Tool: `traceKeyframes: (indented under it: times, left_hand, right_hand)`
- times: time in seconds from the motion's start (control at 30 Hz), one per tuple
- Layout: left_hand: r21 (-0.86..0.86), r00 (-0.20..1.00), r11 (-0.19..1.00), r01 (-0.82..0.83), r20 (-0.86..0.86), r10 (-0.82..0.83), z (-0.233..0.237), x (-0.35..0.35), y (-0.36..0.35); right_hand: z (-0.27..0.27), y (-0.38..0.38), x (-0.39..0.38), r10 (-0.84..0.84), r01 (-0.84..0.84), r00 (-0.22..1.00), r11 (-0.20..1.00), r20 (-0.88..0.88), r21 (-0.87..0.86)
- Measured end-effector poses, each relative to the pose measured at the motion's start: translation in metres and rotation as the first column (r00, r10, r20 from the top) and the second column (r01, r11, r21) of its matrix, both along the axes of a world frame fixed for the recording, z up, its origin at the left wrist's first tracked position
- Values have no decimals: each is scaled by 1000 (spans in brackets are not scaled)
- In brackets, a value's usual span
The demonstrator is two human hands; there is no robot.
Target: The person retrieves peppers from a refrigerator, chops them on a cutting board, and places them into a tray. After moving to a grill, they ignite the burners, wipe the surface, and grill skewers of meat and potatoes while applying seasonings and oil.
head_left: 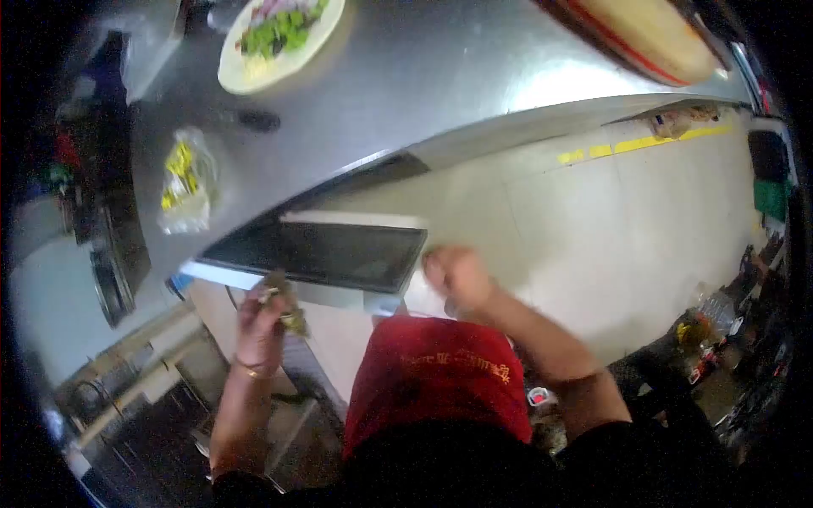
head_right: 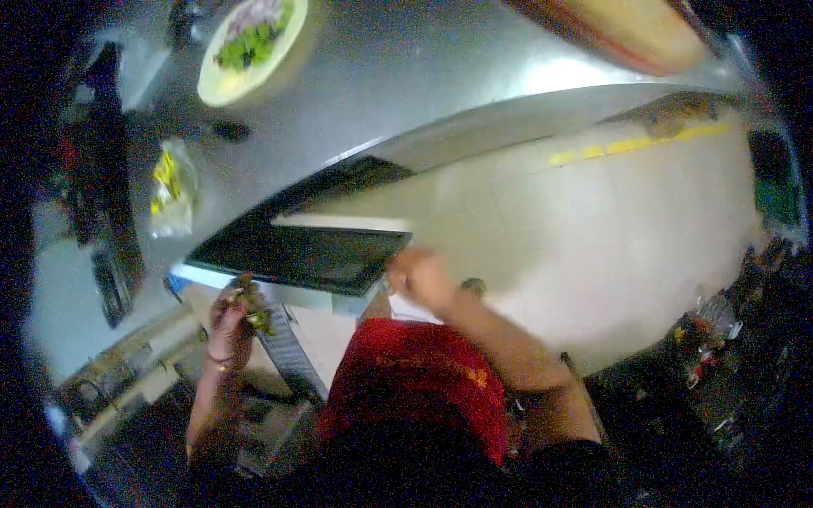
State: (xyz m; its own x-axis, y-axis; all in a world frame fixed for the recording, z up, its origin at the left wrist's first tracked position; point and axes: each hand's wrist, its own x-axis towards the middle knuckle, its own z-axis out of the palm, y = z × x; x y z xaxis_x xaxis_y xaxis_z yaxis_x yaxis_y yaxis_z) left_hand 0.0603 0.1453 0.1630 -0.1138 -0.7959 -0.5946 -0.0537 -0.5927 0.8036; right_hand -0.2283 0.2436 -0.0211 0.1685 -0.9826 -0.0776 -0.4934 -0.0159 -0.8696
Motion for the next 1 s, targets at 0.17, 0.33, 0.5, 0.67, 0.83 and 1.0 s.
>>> traceKeyframes:
  times: [0.17,0.33,0.5,0.67,0.83,1.0]
  left_hand:
    - [234,995,971,-44,-73,63,-76,-38,35]
    - [103,818,891,443,360,-449,-215,-13,-9]
    - [202,944,957,-207,297,141,-410,52,-84]
    - [-64,821,961,-270,506,264,-496,69,-144]
    - [-347,834,926,-150,459,307,-593,78,-198]
    - [-268,720,945,188,692,53,-581,54,-221]
  right_hand:
    - [13,-125,-47,-79,-439,617,791,-783,-426]
    - [-34,-145,-38,-168,-704,142,675,-975,-219]
    - [-32,-144,-16,-271,-550,308,732,-912,-403]
    - [-40,-142,6,-392,-412,145,811,-908,-416]
    - [-29,-135,27,-414,-301,168,843,-895,-446]
    - [-28,-111,27,-388,-228,148,882,-910,-413]
